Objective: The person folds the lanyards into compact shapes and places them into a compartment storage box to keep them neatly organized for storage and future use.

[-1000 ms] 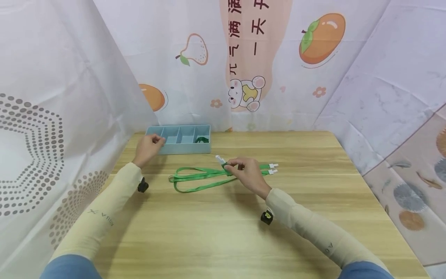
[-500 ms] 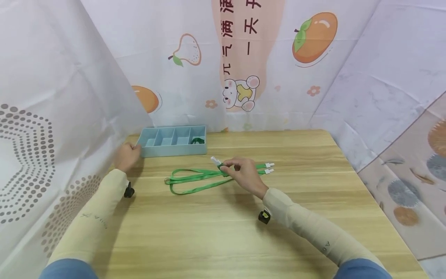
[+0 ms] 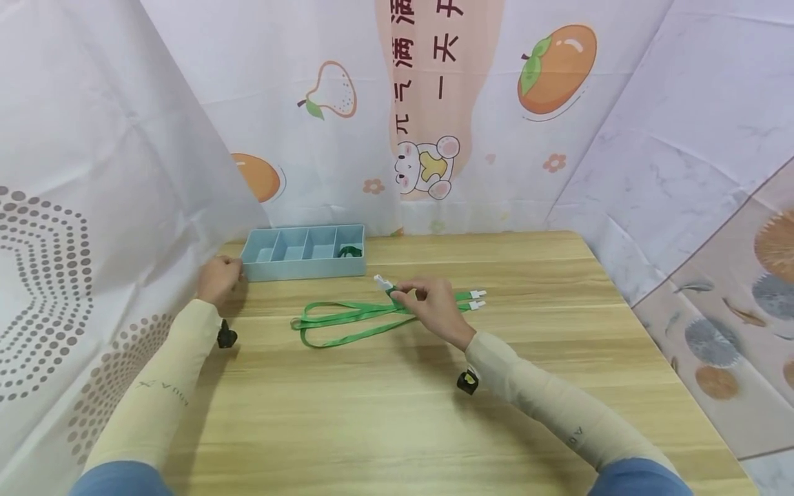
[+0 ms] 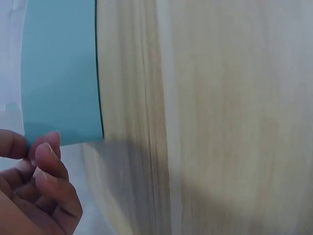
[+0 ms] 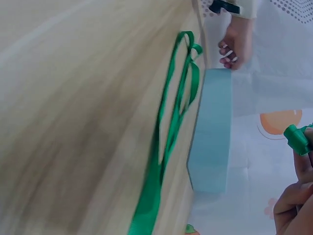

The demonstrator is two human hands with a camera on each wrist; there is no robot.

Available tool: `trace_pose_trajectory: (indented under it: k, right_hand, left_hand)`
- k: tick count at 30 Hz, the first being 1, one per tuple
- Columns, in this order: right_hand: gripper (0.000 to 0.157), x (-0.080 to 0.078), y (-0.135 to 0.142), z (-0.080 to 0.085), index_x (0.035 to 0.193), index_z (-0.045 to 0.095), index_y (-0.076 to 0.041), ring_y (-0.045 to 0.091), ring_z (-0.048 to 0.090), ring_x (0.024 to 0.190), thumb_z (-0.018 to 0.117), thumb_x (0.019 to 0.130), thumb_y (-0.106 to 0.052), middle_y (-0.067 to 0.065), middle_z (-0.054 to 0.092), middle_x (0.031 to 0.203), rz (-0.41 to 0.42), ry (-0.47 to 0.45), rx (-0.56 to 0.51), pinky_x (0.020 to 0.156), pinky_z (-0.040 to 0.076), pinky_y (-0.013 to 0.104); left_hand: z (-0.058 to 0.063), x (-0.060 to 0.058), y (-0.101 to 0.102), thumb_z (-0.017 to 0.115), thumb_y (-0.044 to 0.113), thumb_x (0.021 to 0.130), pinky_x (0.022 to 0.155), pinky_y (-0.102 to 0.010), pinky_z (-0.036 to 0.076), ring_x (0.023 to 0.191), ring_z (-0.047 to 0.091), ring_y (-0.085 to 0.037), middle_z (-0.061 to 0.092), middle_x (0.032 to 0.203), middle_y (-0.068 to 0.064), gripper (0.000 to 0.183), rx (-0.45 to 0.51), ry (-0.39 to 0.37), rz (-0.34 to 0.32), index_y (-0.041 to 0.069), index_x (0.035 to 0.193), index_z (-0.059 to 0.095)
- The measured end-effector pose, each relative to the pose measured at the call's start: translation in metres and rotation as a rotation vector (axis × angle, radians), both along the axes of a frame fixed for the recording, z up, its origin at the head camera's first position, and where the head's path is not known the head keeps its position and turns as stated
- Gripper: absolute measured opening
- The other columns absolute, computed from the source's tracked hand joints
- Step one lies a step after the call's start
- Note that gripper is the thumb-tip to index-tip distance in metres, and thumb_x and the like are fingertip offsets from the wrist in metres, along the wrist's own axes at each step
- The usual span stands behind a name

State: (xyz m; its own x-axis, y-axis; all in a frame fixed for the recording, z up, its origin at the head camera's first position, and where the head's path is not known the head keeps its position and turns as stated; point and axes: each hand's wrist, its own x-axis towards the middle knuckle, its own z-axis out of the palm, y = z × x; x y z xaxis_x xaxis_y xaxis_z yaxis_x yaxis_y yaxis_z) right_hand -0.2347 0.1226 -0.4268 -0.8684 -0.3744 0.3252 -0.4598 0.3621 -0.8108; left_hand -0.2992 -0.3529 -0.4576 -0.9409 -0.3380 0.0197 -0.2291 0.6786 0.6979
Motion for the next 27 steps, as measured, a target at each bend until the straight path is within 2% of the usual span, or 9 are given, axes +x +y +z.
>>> trace_pose_trajectory:
  k: [2, 4, 6, 8, 11, 16, 21, 23, 27]
  right_hand:
    - [0.016, -0.001, -0.002, 0.002, 0.107, 0.081, -0.017, 0.014, 0.034, 0.054, 0.074, 0.098, -0.027, 0.009, 0.061, 0.072, -0.010, 0.006, -0.003, 0.051, 0.028, 0.027]
    - [0.016, -0.002, -0.004, 0.004, 0.108, 0.081, -0.019, 0.015, 0.034, 0.054, 0.074, 0.098, -0.029, 0.007, 0.060, 0.072, -0.012, 0.012, -0.007, 0.051, 0.028, 0.027]
    - [0.015, -0.003, -0.006, 0.003, 0.107, 0.081, -0.021, 0.016, 0.035, 0.054, 0.074, 0.098, -0.031, 0.005, 0.060, 0.073, -0.006, 0.023, -0.011, 0.051, 0.028, 0.028]
    - [0.016, -0.003, -0.010, 0.003, 0.107, 0.081, -0.020, 0.017, 0.036, 0.054, 0.074, 0.097, -0.030, 0.004, 0.062, 0.075, 0.002, 0.033, -0.018, 0.052, 0.029, 0.028]
    - [0.015, -0.004, -0.017, 0.003, 0.107, 0.081, -0.018, 0.016, 0.036, 0.054, 0.075, 0.097, -0.027, 0.007, 0.063, 0.075, 0.015, 0.045, -0.036, 0.052, 0.029, 0.028]
    - [0.014, -0.004, -0.029, 0.012, 0.108, 0.081, -0.010, 0.015, 0.034, 0.054, 0.075, 0.097, -0.017, 0.011, 0.061, 0.076, 0.026, 0.044, -0.040, 0.053, 0.027, 0.028]
    - [0.015, -0.011, -0.036, 0.011, 0.108, 0.082, -0.015, 0.026, 0.037, 0.058, 0.074, 0.098, -0.023, 0.005, 0.065, 0.083, 0.036, 0.036, -0.041, 0.055, 0.029, 0.029]
    - [0.016, -0.016, -0.038, 0.007, 0.109, 0.082, -0.020, 0.026, 0.037, 0.059, 0.074, 0.097, -0.029, 0.002, 0.066, 0.084, 0.040, 0.035, -0.046, 0.056, 0.029, 0.029]
    - [0.018, -0.022, -0.047, 0.009, 0.111, 0.081, -0.020, 0.023, 0.037, 0.059, 0.074, 0.098, -0.029, 0.002, 0.066, 0.084, 0.051, 0.030, -0.038, 0.057, 0.029, 0.030]
  left_hand:
    - [-0.002, -0.001, -0.004, 0.043, 0.021, 0.104, 0.052, -0.034, 0.042, 0.052, 0.051, -0.018, 0.063, 0.067, -0.007, 0.036, 0.140, 0.000, -0.010, 0.000, 0.081, 0.060]
    - [-0.004, -0.002, -0.008, 0.045, 0.025, 0.107, 0.050, -0.030, 0.045, 0.054, 0.054, -0.012, 0.068, 0.075, -0.005, 0.037, 0.293, -0.029, -0.025, -0.005, 0.096, 0.065]
    - [-0.005, -0.001, -0.012, 0.046, 0.030, 0.110, 0.050, -0.025, 0.045, 0.056, 0.054, -0.007, 0.069, 0.082, -0.002, 0.042, 0.437, -0.073, -0.038, -0.008, 0.112, 0.064]
    - [-0.004, 0.001, -0.016, 0.046, 0.035, 0.111, 0.053, -0.023, 0.045, 0.058, 0.054, -0.004, 0.069, 0.085, 0.001, 0.047, 0.517, -0.114, -0.051, -0.008, 0.123, 0.060]
    - [-0.002, 0.004, -0.019, 0.047, 0.037, 0.111, 0.055, -0.022, 0.044, 0.059, 0.053, -0.002, 0.069, 0.084, 0.005, 0.049, 0.550, -0.146, -0.060, -0.008, 0.128, 0.057]
    - [0.001, 0.007, -0.020, 0.049, 0.034, 0.111, 0.054, -0.021, 0.045, 0.059, 0.053, -0.002, 0.069, 0.081, 0.005, 0.048, 0.568, -0.140, -0.037, -0.009, 0.129, 0.057]
    - [-0.002, 0.005, -0.018, 0.050, 0.031, 0.110, 0.053, -0.019, 0.046, 0.059, 0.052, -0.002, 0.068, 0.080, 0.003, 0.046, 0.608, -0.124, -0.010, -0.011, 0.127, 0.057]
    - [-0.003, 0.002, -0.016, 0.051, 0.031, 0.110, 0.053, -0.019, 0.046, 0.058, 0.052, -0.002, 0.068, 0.081, 0.002, 0.046, 0.620, -0.120, -0.008, -0.011, 0.126, 0.056]
    - [-0.001, -0.004, -0.015, 0.051, 0.032, 0.110, 0.052, -0.018, 0.046, 0.057, 0.052, -0.002, 0.068, 0.080, 0.002, 0.046, 0.616, -0.114, -0.010, -0.011, 0.125, 0.056]
